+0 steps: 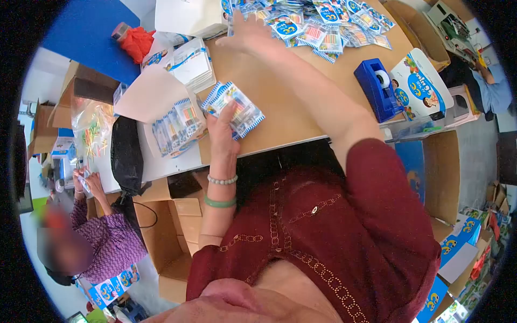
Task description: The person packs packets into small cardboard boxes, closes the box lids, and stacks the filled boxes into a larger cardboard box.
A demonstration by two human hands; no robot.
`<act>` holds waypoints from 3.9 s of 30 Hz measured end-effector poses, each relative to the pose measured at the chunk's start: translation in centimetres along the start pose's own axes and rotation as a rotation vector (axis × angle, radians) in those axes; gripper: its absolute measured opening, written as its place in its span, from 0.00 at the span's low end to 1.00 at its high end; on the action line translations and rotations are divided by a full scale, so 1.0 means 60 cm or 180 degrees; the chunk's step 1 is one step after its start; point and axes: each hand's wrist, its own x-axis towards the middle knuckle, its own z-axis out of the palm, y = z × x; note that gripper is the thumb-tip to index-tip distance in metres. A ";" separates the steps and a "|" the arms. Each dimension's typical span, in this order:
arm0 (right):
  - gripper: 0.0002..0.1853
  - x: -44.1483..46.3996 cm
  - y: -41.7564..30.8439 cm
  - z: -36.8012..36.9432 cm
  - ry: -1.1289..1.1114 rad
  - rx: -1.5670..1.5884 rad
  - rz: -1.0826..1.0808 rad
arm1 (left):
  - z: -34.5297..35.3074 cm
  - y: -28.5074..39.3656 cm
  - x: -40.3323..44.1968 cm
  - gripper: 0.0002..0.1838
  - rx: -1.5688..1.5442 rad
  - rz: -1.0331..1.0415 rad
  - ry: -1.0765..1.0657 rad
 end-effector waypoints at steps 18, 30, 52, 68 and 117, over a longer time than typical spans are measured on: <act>0.36 -0.241 0.144 -0.002 -0.0417 -0.0204 -0.1758 | -0.005 0.006 0.001 0.19 0.0148 -0.0559 0.0379; 0.23 -0.270 0.146 -0.047 -0.0442 0.0650 0.0064 | -0.013 0.002 -0.054 0.18 0.0405 0.0046 0.0218; 0.22 -0.298 0.122 -0.066 -0.1363 0.3199 0.0091 | 0.000 -0.001 -0.049 0.16 0.0556 0.0248 -0.0029; 0.19 -0.295 0.085 -0.043 -0.1698 0.1782 -0.1089 | -0.002 0.002 -0.036 0.16 0.0124 -0.0324 0.0043; 0.28 -0.103 0.179 -0.091 -0.1137 -0.0207 -0.0118 | -0.034 -0.005 -0.057 0.18 -0.0068 -0.0268 -0.0049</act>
